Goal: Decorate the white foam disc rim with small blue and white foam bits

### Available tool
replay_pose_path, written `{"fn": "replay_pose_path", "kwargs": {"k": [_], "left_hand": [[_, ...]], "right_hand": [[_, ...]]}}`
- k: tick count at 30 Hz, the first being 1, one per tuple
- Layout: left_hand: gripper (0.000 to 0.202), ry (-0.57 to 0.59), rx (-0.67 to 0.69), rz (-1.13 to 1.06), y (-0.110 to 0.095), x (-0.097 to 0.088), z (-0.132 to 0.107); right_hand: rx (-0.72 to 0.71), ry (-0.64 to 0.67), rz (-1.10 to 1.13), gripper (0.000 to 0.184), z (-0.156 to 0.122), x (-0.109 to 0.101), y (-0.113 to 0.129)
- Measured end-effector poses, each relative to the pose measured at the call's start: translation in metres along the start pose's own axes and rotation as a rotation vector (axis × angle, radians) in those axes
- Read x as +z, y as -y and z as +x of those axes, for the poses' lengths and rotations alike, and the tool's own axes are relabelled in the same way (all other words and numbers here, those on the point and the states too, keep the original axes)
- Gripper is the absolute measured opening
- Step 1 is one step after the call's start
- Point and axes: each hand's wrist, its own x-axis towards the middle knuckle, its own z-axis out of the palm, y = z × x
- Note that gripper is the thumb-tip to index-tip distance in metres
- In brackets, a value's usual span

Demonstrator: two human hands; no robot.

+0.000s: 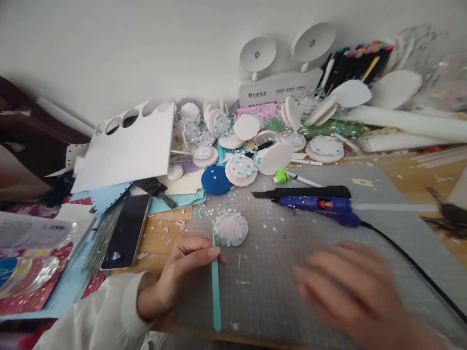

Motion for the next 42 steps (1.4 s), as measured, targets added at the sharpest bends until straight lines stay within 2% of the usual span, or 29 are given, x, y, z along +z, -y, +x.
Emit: {"fn": "replay_pose_path", "kwargs": {"k": [1, 2, 3, 6, 9, 11, 13, 15, 18, 19, 20, 23, 25, 27, 31, 39, 42], "left_hand": [[0.029, -0.034, -0.028, -0.011, -0.001, 0.007, -0.004], [0.03, -0.061, -0.051, -0.002, -0.002, 0.013, -0.008], [0.033, -0.076, -0.06, 0.019, -0.002, 0.018, -0.011], [0.047, -0.104, -0.056, 0.08, -0.005, 0.026, -0.015], [0.046, -0.164, -0.02, 0.169, -0.009, 0.029, -0.012], [0.044, -0.194, 0.015, 0.238, -0.013, 0.03, -0.01], [0.044, -0.177, 0.063, 0.315, -0.017, 0.031, -0.007], [0.042, -0.165, 0.172, 0.42, -0.021, 0.027, -0.003], [0.028, -0.229, 0.499, 0.66, -0.023, 0.01, 0.007], [0.021, -0.221, 0.607, 0.746, -0.022, 0.002, 0.012], [0.016, -0.168, 0.652, 0.808, -0.021, -0.007, 0.017], [0.058, 0.041, 0.649, 0.872, -0.016, -0.028, 0.03], [0.074, 0.152, 0.576, 0.91, -0.012, -0.035, 0.034], [0.077, 0.205, 0.506, 0.935, -0.009, -0.037, 0.035], [0.071, 0.194, 0.483, 0.945, -0.009, -0.033, 0.034], [0.052, 0.151, 0.546, 0.921, -0.01, -0.03, 0.034], [0.052, 0.157, 0.569, 0.873, -0.009, -0.028, 0.034]], "right_hand": [[-0.25, 0.076, 0.023, 0.021, 0.027, 0.009, 0.018], [-0.443, 0.098, 0.033, 0.02, 0.052, 0.017, 0.036], [-0.547, 0.092, 0.048, 0.023, 0.074, 0.024, 0.051], [-0.694, 0.047, 0.144, 0.034, 0.115, 0.04, 0.079], [-0.809, 0.003, 0.153, 0.032, 0.122, 0.047, 0.081], [-0.822, -0.041, 0.141, 0.025, 0.118, 0.049, 0.076], [-0.66, -0.049, 0.192, 0.022, 0.113, 0.049, 0.071], [-0.382, -0.036, 0.309, 0.024, 0.108, 0.049, 0.066], [-0.076, -0.09, 0.436, 0.026, 0.103, 0.05, 0.059], [0.019, -0.135, 0.485, 0.026, 0.102, 0.052, 0.057], [0.124, -0.17, 0.549, 0.024, 0.102, 0.054, 0.056], [0.41, -0.179, 0.808, 0.013, 0.102, 0.06, 0.054], [0.48, -0.114, 0.921, 0.008, 0.101, 0.063, 0.054], [0.518, -0.066, 0.994, 0.006, 0.101, 0.064, 0.056], [0.521, -0.044, 1.039, 0.005, 0.1, 0.062, 0.06], [0.573, -0.057, 1.003, 0.005, 0.101, 0.057, 0.061], [0.572, -0.044, 0.975, 0.007, 0.101, 0.057, 0.061]]}}
